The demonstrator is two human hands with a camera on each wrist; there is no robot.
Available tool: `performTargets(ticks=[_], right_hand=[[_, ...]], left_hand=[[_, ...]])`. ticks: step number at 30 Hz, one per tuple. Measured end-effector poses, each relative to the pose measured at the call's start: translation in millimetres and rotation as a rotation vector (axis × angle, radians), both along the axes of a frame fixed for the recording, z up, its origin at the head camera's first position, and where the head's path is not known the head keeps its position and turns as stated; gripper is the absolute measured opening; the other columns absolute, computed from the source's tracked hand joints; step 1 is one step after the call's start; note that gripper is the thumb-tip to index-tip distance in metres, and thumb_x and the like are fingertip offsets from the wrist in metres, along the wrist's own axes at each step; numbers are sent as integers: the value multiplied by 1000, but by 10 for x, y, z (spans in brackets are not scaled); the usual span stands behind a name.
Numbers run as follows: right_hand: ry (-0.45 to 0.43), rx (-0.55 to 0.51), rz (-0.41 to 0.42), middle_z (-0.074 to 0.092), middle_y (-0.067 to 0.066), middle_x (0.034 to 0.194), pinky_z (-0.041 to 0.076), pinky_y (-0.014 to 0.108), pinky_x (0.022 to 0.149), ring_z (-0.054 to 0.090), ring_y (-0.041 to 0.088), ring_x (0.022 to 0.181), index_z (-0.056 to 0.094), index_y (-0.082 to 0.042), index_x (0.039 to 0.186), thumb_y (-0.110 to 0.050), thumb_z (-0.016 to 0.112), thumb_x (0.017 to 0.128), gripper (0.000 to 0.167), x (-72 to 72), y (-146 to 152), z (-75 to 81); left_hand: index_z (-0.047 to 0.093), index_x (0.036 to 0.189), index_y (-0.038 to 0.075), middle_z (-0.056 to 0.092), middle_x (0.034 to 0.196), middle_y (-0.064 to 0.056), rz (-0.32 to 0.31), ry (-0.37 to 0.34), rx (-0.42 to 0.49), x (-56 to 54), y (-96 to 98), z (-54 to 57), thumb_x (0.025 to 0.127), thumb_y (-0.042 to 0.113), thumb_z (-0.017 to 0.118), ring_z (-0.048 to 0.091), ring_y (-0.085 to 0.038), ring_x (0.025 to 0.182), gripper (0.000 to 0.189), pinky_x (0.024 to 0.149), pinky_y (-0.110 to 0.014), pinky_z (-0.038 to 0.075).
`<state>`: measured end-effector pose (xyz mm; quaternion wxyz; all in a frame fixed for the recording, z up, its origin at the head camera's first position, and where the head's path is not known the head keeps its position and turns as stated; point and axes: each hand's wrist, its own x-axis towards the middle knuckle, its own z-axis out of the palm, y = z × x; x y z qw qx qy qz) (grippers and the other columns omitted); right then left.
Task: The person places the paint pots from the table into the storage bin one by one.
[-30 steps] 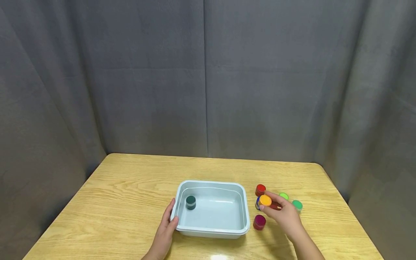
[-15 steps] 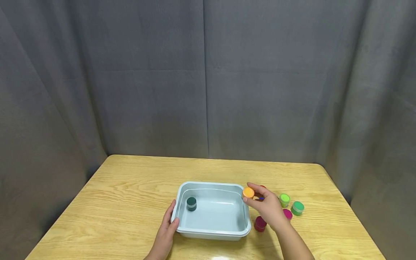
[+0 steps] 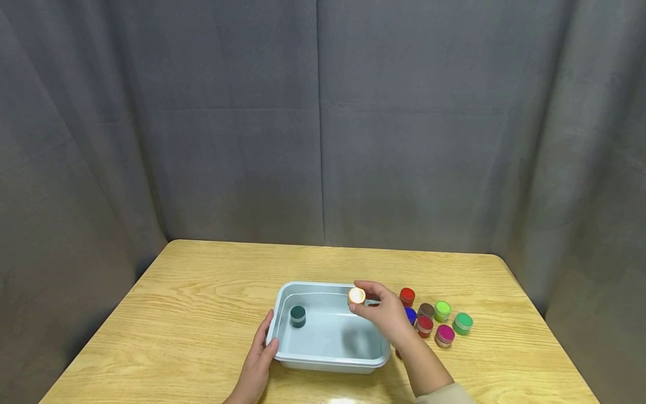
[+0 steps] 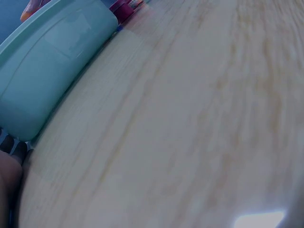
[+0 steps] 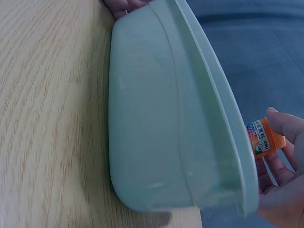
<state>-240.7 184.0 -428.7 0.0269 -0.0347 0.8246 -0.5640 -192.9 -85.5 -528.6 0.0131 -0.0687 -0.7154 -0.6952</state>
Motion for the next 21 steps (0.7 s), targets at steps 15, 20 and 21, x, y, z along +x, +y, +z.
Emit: performTargets(ticks=[15, 20, 21], right_hand=[[-82, 1, 18, 66, 11, 122, 54, 37, 96, 60, 22, 110, 61, -5, 129, -11, 78, 82, 50, -197, -353, -113], [-119, -7, 17, 66, 12, 118, 56, 35, 92, 61, 21, 104, 62, -4, 128, -8, 78, 82, 48, -254, -471, -171], [-123, -1, 14, 66, 12, 117, 56, 36, 92, 61, 21, 103, 62, -4, 127, -8, 78, 82, 48, -266, -495, -180]], left_hand=[[20, 157, 17, 16, 164, -15, -13, 21, -2, -5, -4, -34, 105, 24, 43, 15, -38, 150, 57, 105, -5, 23], [20, 157, 17, 16, 164, -14, -12, 14, -12, -11, -7, -22, 105, 25, 43, 16, -37, 151, 57, 107, -7, 24], [20, 157, 18, 15, 165, -14, -13, 11, -11, -11, -9, -18, 105, 25, 43, 15, -37, 151, 57, 107, -7, 24]])
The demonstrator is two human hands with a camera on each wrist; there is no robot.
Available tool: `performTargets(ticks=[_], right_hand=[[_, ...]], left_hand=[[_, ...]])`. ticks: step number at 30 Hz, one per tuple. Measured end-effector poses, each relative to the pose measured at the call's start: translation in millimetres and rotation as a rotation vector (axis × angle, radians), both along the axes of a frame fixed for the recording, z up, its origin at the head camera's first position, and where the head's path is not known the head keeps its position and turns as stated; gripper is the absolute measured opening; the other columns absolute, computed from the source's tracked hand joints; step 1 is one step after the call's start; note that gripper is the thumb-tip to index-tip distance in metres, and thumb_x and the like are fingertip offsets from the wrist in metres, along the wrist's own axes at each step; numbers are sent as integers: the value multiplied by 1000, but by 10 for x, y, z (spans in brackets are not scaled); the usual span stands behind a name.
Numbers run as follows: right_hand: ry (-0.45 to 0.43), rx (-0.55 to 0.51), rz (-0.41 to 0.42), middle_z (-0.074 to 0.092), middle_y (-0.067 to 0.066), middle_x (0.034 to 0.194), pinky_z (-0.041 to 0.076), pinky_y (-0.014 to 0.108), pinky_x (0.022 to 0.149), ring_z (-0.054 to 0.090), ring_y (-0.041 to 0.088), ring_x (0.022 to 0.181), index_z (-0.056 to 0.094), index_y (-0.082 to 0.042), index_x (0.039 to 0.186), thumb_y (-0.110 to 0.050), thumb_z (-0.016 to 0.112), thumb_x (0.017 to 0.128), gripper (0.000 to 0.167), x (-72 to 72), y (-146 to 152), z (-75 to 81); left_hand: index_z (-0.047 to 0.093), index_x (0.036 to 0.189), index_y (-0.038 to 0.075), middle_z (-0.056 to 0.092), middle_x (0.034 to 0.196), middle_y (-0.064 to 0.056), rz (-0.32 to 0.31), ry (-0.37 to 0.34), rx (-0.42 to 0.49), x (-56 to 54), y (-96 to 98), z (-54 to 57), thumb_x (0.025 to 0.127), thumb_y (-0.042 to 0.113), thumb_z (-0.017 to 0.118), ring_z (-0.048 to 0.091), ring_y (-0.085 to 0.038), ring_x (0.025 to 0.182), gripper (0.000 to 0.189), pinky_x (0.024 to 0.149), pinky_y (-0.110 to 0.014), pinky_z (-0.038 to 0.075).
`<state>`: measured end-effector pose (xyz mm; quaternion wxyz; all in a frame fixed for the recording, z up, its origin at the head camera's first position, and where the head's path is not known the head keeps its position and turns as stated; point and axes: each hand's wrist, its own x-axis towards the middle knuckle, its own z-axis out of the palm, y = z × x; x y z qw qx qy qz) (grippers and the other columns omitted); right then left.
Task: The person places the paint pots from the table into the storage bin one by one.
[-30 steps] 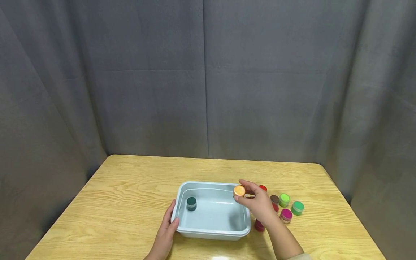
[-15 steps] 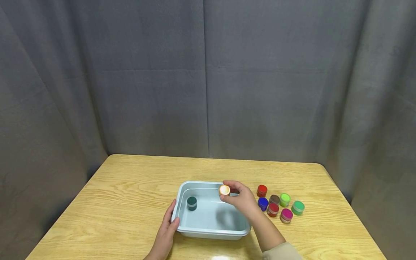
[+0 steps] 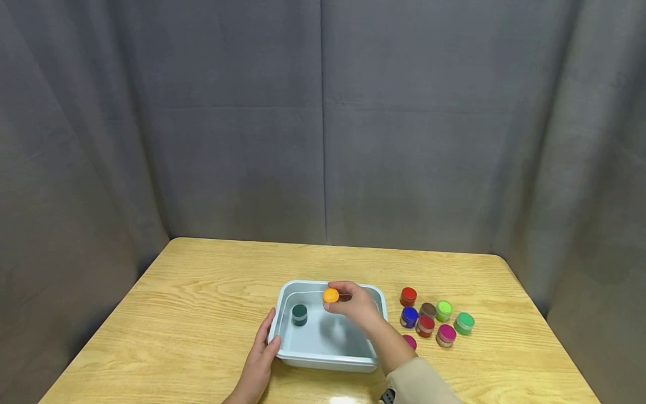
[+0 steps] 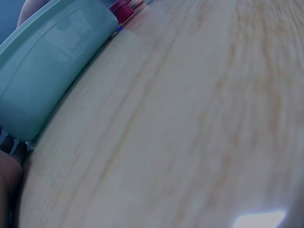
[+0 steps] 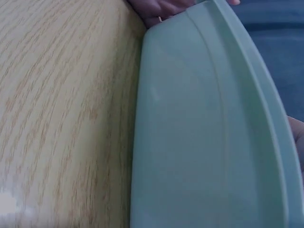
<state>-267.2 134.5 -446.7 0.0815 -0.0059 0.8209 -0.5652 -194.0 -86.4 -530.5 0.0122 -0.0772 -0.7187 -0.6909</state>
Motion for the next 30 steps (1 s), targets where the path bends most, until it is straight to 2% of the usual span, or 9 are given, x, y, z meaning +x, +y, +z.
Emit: performTargets(ticks=[5, 13, 15, 17, 19, 21, 24, 26, 30], right_hand=[[-15, 30, 3, 68, 9, 114, 55, 38, 95, 60, 19, 99, 64, -6, 125, -6, 78, 81, 46, -67, -85, -43], [8, 1, 60, 69, 12, 104, 52, 27, 84, 58, 17, 92, 66, 4, 118, 2, 79, 76, 44, -137, -161, -141], [14, -7, 78, 69, 13, 102, 51, 25, 83, 58, 17, 90, 65, 6, 116, 3, 79, 75, 44, -147, -177, -171], [21, -19, 101, 68, 15, 101, 50, 24, 81, 58, 17, 89, 64, 9, 116, 5, 78, 74, 44, -154, -192, -196], [24, -12, 107, 68, 16, 101, 51, 23, 81, 58, 17, 89, 64, 10, 115, 7, 78, 73, 44, -157, -212, -217], [18, 10, 94, 68, 16, 99, 51, 26, 81, 58, 18, 88, 65, 8, 113, 7, 79, 71, 43, -159, -240, -233], [2, 68, 70, 67, 13, 98, 52, 30, 84, 58, 18, 87, 67, 5, 109, 7, 80, 70, 42, -159, -286, -243], [-9, 105, 64, 67, 12, 98, 52, 33, 86, 58, 18, 88, 68, 3, 108, 6, 81, 69, 41, -164, -311, -252], [-29, 155, 78, 68, 11, 101, 52, 35, 89, 58, 19, 90, 69, 0, 109, 4, 82, 70, 41, -180, -342, -274]], left_hand=[[19, 157, 19, 14, 165, -13, -8, -5, 6, -11, 0, 8, 105, 26, 43, 14, -37, 151, 57, 106, -6, 24], [20, 157, 17, 15, 165, -13, -5, -15, 16, -18, 7, 9, 105, 25, 43, 14, -36, 151, 57, 104, -3, 23], [20, 157, 18, 15, 165, -13, -6, -19, 8, -22, 4, 10, 105, 26, 43, 14, -36, 151, 57, 109, -8, 25], [19, 157, 18, 14, 165, -13, -9, -18, 2, -24, 4, 10, 105, 26, 42, 14, -37, 151, 58, 116, -21, 27], [18, 157, 17, 14, 165, -13, -12, -15, 3, -25, 3, 10, 105, 26, 42, 14, -36, 151, 58, 118, -28, 27], [18, 157, 17, 13, 165, -13, -16, -11, 11, -25, 3, 10, 105, 25, 42, 13, -36, 151, 58, 118, -26, 27], [19, 157, 16, 13, 165, -13, -19, -10, 25, -20, 1, 7, 105, 24, 43, 13, -36, 151, 58, 107, -7, 26], [19, 157, 16, 13, 165, -14, -22, -10, 34, -15, 1, 4, 105, 23, 43, 14, -36, 151, 58, 102, -2, 24], [19, 157, 15, 12, 165, -15, -28, -8, 49, -6, 3, -3, 105, 22, 43, 14, -36, 150, 58, 101, -2, 24]])
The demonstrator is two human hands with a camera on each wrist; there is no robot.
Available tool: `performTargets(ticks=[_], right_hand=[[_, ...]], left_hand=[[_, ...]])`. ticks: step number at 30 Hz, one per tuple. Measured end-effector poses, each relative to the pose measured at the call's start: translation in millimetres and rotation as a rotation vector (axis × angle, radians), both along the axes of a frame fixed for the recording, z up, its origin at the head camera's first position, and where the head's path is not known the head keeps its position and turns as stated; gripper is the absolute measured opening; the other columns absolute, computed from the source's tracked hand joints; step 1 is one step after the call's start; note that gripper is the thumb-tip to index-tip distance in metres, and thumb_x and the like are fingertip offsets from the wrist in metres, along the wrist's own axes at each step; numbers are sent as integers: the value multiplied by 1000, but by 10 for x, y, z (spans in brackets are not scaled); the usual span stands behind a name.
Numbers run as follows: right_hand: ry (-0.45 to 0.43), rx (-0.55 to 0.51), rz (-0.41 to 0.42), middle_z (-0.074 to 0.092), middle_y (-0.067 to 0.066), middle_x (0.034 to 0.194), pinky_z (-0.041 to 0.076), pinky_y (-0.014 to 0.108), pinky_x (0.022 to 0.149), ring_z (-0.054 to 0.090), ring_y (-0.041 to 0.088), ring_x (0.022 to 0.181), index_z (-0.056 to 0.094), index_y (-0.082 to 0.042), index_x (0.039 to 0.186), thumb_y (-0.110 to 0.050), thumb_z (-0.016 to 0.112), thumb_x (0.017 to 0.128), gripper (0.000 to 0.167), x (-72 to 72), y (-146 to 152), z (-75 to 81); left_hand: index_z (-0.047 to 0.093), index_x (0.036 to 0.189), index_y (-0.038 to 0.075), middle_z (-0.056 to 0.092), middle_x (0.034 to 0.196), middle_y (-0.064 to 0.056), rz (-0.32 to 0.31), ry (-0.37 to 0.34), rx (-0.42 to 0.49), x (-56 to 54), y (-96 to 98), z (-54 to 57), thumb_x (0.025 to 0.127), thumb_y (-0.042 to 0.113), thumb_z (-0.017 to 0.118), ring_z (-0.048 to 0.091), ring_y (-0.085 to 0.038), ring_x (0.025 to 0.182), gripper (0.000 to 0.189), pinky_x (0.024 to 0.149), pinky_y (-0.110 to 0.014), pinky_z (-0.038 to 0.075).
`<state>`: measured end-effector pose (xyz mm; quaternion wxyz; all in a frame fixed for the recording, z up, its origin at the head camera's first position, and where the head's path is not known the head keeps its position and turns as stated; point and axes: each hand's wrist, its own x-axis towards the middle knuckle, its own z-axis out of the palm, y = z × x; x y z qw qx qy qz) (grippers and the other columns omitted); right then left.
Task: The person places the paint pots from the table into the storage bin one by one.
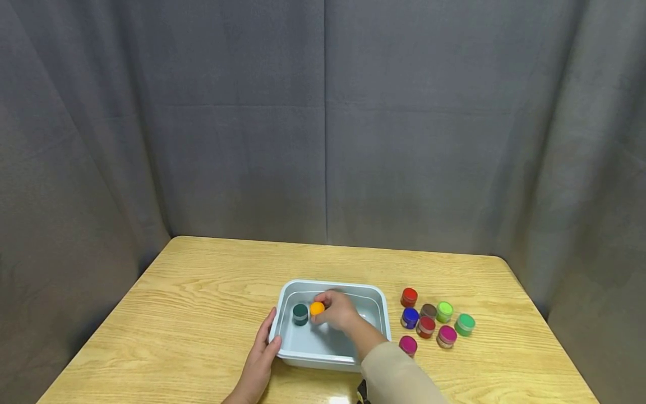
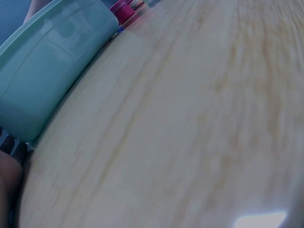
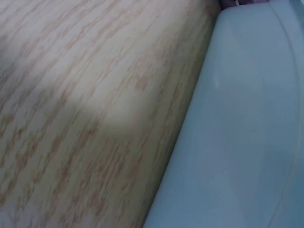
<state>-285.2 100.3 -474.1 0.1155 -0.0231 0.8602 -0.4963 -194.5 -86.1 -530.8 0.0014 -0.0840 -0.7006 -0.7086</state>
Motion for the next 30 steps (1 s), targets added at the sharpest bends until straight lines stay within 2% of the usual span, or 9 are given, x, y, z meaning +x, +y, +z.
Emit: performTargets(ticks=[11, 20, 24, 30], right_hand=[[-33, 47, 3, 69, 9, 108, 50, 41, 97, 59, 18, 94, 69, -5, 113, 0, 83, 72, 44, -16, -45, -10], [-38, -29, -21, 69, 11, 109, 51, 39, 97, 61, 19, 96, 67, -1, 112, 3, 82, 70, 45, 9, -14, 29], [-1, -59, -18, 70, 12, 108, 53, 38, 94, 63, 21, 97, 68, 1, 111, 3, 83, 69, 45, 33, 28, 58], [17, -59, -15, 68, 16, 115, 52, 42, 95, 61, 27, 106, 67, 1, 116, 0, 79, 74, 43, 80, 164, 164]], left_hand=[[19, 157, 15, 13, 165, -15, 6, 1, -4, 0, 4, -5, 105, 23, 43, 15, -36, 150, 58, 101, -2, 24], [20, 157, 14, 14, 164, -16, 10, 7, -7, 3, 2, -3, 105, 22, 43, 16, -37, 150, 58, 102, -2, 24], [20, 157, 13, 14, 164, -17, 16, 2, -9, 3, 5, 4, 105, 22, 43, 15, -38, 150, 58, 102, -2, 24], [20, 157, 14, 14, 164, -16, 12, -1, -11, 5, 5, 19, 105, 23, 43, 15, -38, 150, 58, 104, -4, 25]])
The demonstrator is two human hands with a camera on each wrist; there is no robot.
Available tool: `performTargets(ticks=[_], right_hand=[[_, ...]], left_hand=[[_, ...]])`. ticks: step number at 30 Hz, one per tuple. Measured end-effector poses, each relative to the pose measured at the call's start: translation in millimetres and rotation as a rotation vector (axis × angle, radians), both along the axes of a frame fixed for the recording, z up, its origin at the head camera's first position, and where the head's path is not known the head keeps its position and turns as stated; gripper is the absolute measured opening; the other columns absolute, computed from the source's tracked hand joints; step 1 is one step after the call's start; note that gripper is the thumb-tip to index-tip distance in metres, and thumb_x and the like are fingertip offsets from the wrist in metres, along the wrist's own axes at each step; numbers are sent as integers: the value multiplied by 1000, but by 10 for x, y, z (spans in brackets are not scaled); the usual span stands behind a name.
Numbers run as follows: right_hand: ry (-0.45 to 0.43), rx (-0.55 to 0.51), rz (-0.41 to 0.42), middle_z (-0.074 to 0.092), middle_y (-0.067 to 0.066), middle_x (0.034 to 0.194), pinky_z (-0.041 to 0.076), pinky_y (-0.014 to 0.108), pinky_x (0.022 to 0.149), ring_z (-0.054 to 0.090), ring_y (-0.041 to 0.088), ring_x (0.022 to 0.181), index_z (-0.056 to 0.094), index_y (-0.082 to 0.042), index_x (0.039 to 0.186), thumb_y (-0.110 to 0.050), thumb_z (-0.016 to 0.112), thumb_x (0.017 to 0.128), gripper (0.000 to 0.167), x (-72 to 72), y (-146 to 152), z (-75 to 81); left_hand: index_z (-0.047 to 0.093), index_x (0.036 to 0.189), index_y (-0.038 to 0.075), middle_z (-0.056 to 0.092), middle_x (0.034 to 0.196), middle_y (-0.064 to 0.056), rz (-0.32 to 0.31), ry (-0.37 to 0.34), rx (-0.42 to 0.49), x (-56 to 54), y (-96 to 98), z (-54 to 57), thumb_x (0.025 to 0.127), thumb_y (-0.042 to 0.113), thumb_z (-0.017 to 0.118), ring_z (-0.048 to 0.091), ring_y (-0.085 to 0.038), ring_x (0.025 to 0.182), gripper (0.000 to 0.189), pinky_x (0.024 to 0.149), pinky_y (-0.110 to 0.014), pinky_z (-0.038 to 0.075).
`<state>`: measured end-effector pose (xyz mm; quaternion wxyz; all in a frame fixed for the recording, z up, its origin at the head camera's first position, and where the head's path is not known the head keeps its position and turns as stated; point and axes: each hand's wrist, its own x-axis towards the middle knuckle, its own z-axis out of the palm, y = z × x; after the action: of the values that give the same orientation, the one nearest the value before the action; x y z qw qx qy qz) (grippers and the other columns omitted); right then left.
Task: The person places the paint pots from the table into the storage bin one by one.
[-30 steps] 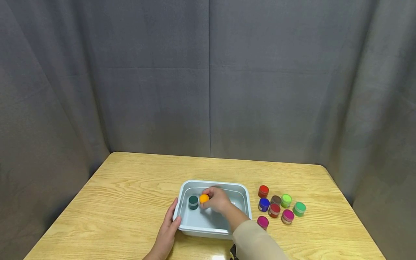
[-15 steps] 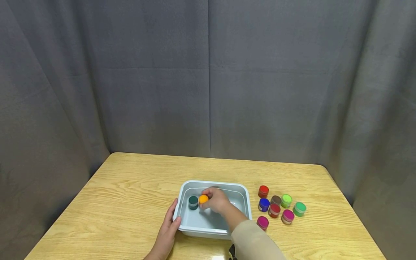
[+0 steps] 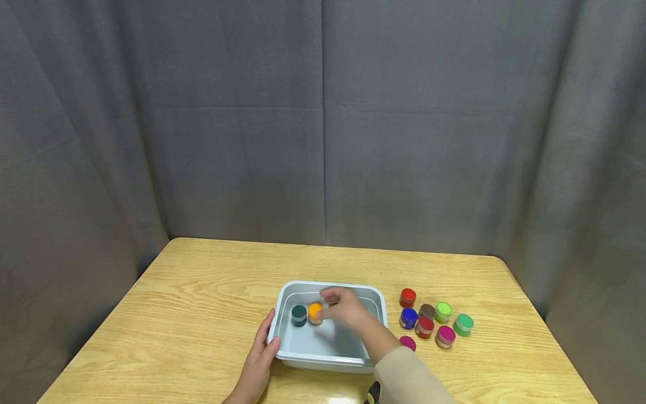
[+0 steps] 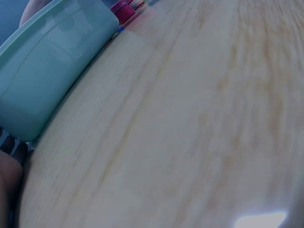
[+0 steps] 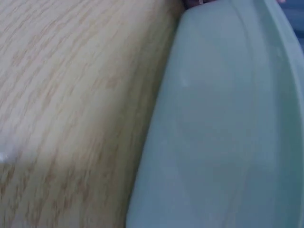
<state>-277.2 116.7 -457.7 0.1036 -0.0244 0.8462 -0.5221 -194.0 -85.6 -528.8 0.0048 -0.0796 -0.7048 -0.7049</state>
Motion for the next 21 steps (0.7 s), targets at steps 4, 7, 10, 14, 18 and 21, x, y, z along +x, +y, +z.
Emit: performTargets(ticks=[4, 7, 10, 14, 18, 21], right_hand=[[-9, 29, -7, 67, 14, 120, 51, 46, 99, 61, 29, 112, 65, -3, 121, -7, 79, 79, 44, 40, 118, 103], [12, 51, -11, 67, 14, 122, 52, 46, 99, 62, 29, 113, 65, -6, 122, -9, 78, 81, 43, 72, 214, 161], [30, 50, -14, 66, 14, 125, 52, 46, 100, 61, 30, 115, 64, -8, 124, -10, 77, 83, 43, 118, 313, 213], [34, 12, -15, 63, 16, 129, 51, 47, 101, 59, 34, 120, 60, -6, 129, -11, 75, 85, 47, 202, 456, 292], [42, -3, -8, 61, 18, 132, 53, 44, 100, 57, 35, 123, 57, -4, 133, -17, 76, 85, 54, 285, 603, 365], [58, -13, 10, 59, 20, 134, 54, 42, 98, 56, 36, 125, 54, -3, 135, -19, 76, 85, 57, 333, 718, 389]], left_hand=[[19, 157, 15, 13, 165, -16, 3, -1, -23, 5, 0, 9, 105, 25, 42, 14, -38, 151, 58, 113, -16, 27], [19, 157, 15, 14, 165, -16, 8, 1, -29, 6, 2, 11, 105, 25, 43, 14, -38, 151, 58, 116, -24, 25], [19, 157, 16, 13, 165, -15, 5, 2, -22, 5, 1, 3, 105, 25, 43, 12, -37, 151, 58, 114, -17, 23], [19, 157, 16, 11, 165, -14, -2, 8, -1, -2, 0, -11, 105, 24, 43, 8, -36, 152, 58, 105, -2, 18], [20, 157, 16, 12, 165, -13, 7, 11, -8, -2, -1, -12, 105, 23, 43, 8, -35, 152, 57, 103, -1, 18], [21, 157, 16, 14, 165, -13, 19, 8, -22, -1, 0, -4, 105, 23, 44, 10, -34, 152, 57, 104, -1, 18]])
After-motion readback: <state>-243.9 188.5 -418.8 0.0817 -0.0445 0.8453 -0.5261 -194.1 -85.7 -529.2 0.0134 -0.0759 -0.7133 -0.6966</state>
